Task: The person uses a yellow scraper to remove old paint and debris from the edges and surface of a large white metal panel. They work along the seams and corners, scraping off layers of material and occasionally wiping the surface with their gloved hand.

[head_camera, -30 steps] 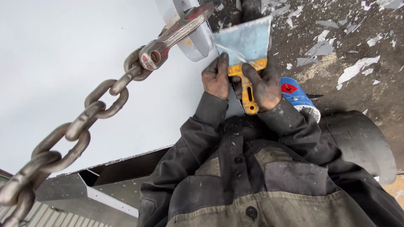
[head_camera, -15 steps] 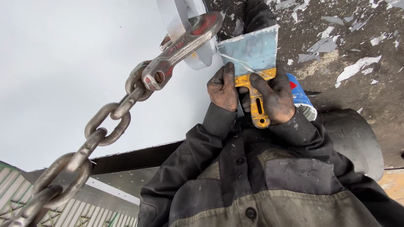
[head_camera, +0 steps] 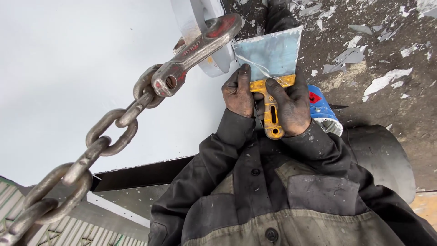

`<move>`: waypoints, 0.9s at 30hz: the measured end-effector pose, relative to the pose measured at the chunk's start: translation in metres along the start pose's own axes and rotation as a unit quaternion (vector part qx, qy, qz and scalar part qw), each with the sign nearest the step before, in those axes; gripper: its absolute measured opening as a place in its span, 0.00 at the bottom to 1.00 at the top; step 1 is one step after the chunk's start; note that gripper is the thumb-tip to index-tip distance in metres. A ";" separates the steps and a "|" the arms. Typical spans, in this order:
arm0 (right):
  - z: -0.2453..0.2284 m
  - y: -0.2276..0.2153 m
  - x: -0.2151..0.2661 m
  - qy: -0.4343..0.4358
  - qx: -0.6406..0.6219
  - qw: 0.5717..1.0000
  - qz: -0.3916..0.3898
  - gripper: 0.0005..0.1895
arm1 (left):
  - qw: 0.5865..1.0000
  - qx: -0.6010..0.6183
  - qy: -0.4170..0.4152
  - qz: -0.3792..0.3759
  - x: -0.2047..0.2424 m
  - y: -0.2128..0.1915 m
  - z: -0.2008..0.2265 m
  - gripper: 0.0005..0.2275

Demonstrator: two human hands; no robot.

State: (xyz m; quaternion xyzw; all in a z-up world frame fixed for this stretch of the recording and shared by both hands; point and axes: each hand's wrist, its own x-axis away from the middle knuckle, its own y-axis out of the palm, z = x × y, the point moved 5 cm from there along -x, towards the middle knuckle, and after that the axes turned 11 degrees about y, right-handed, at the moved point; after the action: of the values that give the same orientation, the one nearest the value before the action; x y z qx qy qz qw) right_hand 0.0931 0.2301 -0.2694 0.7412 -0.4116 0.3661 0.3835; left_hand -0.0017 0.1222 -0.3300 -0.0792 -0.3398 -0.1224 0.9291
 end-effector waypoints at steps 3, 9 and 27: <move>-0.001 0.007 -0.005 -0.023 0.008 1.000 0.007 0.21 | 0.999 0.018 -0.018 0.041 -0.015 0.002 -0.013 0.19; -0.026 0.021 -0.021 0.006 0.013 1.000 -0.020 0.17 | 0.991 0.039 -0.108 0.064 -0.003 0.029 0.069 0.22; -0.025 0.019 -0.031 0.034 -0.026 0.999 -0.032 0.21 | 0.992 -0.053 -0.094 0.065 -0.043 0.008 -0.031 0.27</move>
State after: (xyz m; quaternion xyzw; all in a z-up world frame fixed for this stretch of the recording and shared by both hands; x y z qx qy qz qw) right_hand 0.0579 0.2552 -0.2802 0.7309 -0.3837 0.3680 0.4280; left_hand -0.0126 0.1298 -0.3818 -0.1619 -0.4122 -0.0713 0.8937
